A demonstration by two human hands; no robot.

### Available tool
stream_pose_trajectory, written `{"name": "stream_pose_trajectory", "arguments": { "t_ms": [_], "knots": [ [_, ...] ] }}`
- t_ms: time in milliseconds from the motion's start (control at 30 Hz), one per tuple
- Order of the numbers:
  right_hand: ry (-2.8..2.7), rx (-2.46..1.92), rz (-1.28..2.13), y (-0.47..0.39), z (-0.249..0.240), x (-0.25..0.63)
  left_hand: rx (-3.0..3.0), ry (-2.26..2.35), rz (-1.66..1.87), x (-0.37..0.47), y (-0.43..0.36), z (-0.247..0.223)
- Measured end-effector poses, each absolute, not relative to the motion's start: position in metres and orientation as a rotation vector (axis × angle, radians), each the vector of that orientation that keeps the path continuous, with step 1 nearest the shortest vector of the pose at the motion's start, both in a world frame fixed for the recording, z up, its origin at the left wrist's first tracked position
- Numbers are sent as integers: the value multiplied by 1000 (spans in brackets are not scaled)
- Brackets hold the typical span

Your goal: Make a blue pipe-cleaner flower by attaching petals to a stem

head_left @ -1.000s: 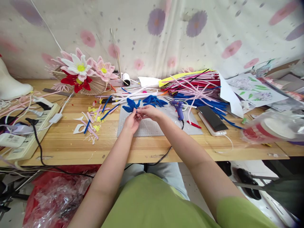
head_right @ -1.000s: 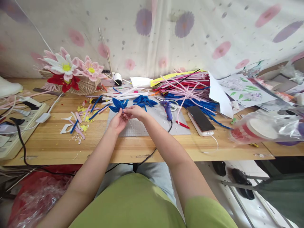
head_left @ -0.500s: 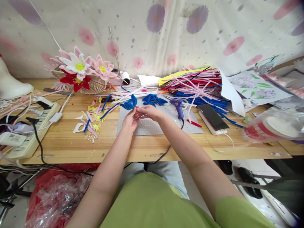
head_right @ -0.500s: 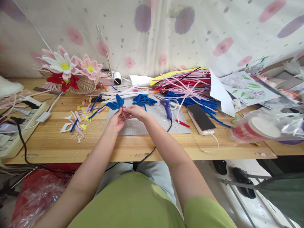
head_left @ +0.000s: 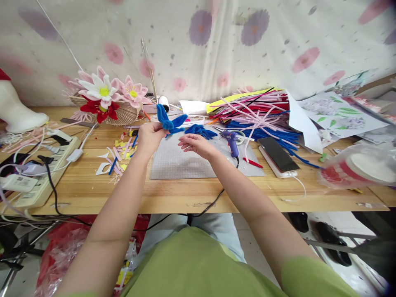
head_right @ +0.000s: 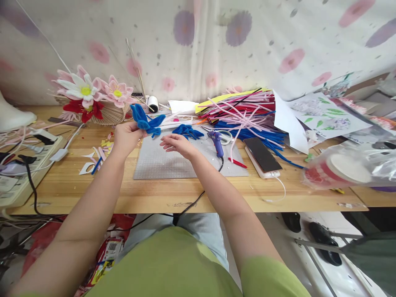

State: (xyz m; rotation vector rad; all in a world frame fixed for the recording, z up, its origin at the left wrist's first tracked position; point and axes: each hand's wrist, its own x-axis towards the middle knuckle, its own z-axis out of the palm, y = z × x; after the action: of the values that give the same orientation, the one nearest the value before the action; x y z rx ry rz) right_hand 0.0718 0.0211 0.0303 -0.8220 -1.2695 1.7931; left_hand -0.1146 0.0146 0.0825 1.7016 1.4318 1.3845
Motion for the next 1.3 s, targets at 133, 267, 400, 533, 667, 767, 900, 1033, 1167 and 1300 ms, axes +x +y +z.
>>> {"name": "stream_pose_trajectory", "arguments": {
  "t_ms": [133, 267, 400, 533, 667, 767, 900, 1033, 1167, 1300],
  "knots": [
    [-1083, -638, 1953, 14, 36, 69, 2141, 1575, 1260, -125, 7, 73],
    [-1124, -709, 1961, 8, 35, 62, 2311, 1377, 1228, -134, 4, 51],
    [-1189, -768, 1934, 5, 34, 55, 2407, 1209, 1229, -138, 5, 34],
    [-1255, -847, 1882, 6, 32, 52, 2452, 1275, 1144, -138, 1, 29],
    [-1265, -877, 1870, 7, 30, 52, 2497, 1339, 1091, -139, -1, 31],
    [-1240, -826, 1970, 7, 28, 52, 2537, 1351, 1086, -143, 2, 34],
    [-1181, -799, 2038, 7, 30, 50, 2623, 1259, 1162, -147, 7, 35],
    [-1159, -848, 2003, 7, 35, 48, 2713, 1141, 1251, -146, 9, 33],
    [-1134, -866, 2021, 7, 38, 49, 2802, 1152, 1191, -146, 11, 30],
    [-1093, -900, 2036, 9, 36, 51, 2845, 1208, 1054, -147, 13, 30]
  ]
}}
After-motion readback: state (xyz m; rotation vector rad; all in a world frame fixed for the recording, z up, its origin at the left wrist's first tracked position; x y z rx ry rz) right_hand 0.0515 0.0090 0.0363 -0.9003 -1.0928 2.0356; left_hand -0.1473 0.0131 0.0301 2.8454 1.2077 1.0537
